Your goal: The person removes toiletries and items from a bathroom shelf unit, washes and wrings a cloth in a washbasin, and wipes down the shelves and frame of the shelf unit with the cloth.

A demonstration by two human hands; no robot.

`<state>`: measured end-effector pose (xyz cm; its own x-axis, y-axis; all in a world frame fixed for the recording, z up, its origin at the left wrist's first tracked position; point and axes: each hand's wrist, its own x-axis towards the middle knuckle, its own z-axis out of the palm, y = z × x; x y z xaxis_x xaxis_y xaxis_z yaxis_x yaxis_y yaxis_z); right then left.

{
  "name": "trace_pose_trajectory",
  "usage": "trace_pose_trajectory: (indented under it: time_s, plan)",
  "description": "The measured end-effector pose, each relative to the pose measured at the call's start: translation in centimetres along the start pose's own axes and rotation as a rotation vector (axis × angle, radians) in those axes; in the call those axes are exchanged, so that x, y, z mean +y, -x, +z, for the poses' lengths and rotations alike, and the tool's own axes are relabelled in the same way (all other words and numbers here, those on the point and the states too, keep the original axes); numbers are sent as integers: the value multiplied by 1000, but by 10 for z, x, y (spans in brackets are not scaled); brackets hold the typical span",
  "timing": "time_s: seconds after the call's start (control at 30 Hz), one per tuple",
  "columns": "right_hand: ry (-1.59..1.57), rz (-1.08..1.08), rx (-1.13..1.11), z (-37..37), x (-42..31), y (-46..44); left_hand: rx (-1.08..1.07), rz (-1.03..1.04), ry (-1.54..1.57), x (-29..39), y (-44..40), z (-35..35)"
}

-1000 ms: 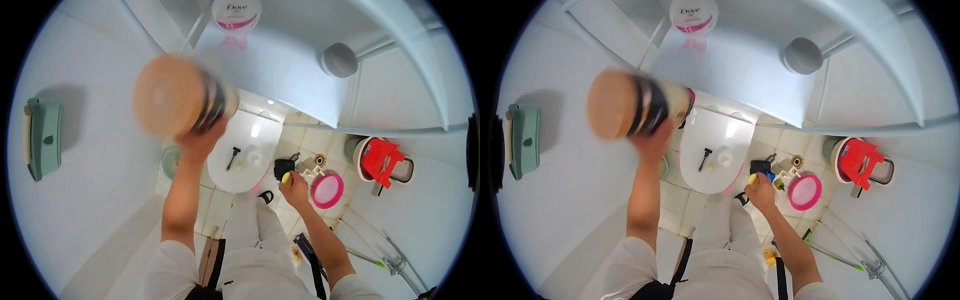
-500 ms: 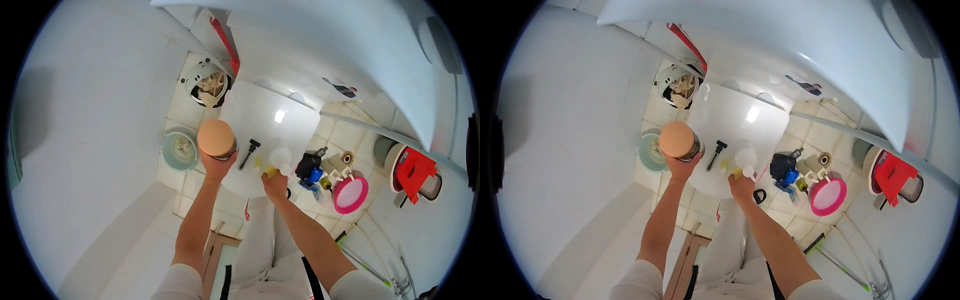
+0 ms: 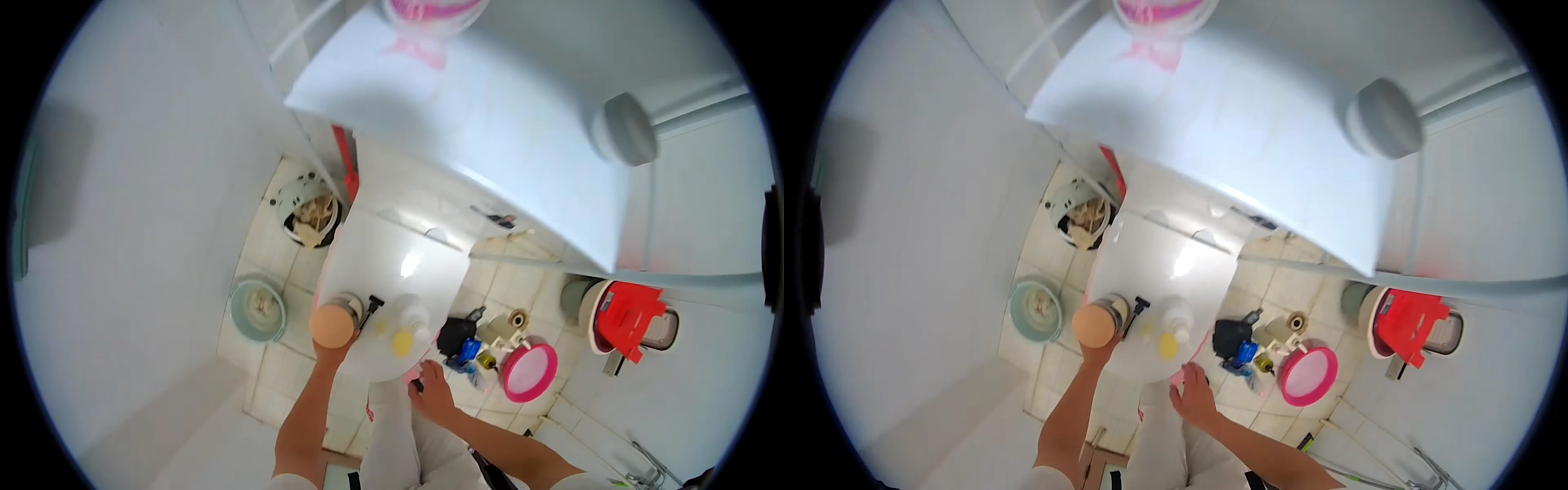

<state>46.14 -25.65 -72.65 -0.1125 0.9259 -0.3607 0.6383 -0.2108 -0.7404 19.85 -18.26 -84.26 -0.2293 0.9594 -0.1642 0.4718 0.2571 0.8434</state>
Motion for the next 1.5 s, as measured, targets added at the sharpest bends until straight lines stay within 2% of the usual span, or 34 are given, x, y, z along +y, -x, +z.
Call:
trace_pose_trajectory:
  time_s: [0.1, 0.17, 0.2, 0.23, 0.3, 0.33, 0.4, 0.43, 0.5, 0.6, 0.67, 0.73, 0.8, 0.87, 1.0, 1.1, 1.2, 1.3, 1.4, 1.47, 1.5]
  plan:
    - [-89, -121, 36, -94, -102, -13, -101, -178, -90, -1, 15, -16]
    - [148, -455, 326, -182, -163, -54, -143, -216, -100, 28, 2, -31]
    - [212, -562, 604, -227, -203, -79, -154, -226, -101, 55, -2, -49]
    - [195, -506, 728, -273, -238, -103, -164, -238, -110, 76, -4, -69]
    - [309, -483, 999, -341, -283, -162, 21, -119, -301, 63, 0, -93]
    - [401, -420, 1102, -362, -280, -196, 119, -58, -392, 62, -3, -104]
    - [675, -3, 1011, -392, -252, -254, 183, 113, -314, 139, -32, -139]
    - [562, 237, 873, -400, -268, -257, 205, 193, -276, 194, -45, -156]
    - [497, 293, 766, -408, -284, -255, 203, 382, -107, 308, -85, -174]
    - [477, 242, 651, -409, -281, -250, 162, 675, -21, 424, -153, -174]
    - [422, -148, 675, -393, -308, -206, 163, 849, -19, 494, -195, -161]
    - [327, -425, 789, -361, -328, -154, 306, 939, -123, 544, -238, -132]
    - [255, -470, 598, -334, -329, -97, 229, 911, -482, 575, -271, -113]
    - [205, -403, 439, -309, -313, -54, 221, 798, -485, 575, -315, -90]
    - [161, -311, 357, -280, -260, 2, 304, 703, -465, 565, -337, -75]
    - [159, -218, 359, -273, -230, 16, 484, 801, -577, 536, -375, -50]
    - [207, -180, 380, -272, -207, 15, 428, 859, -607, 521, -395, -43]
    - [219, -113, 433, -274, -191, 5, 305, 863, -442, 542, -362, -60]
    - [191, -87, 447, -267, -171, -15, 237, 575, -101, 550, -293, -85]
    - [174, -63, 420, -248, -159, -19, 73, 389, 179, 540, -235, -110]
    - [161, -62, 407, -240, -151, -30, 49, 316, 224, 532, -200, -123]
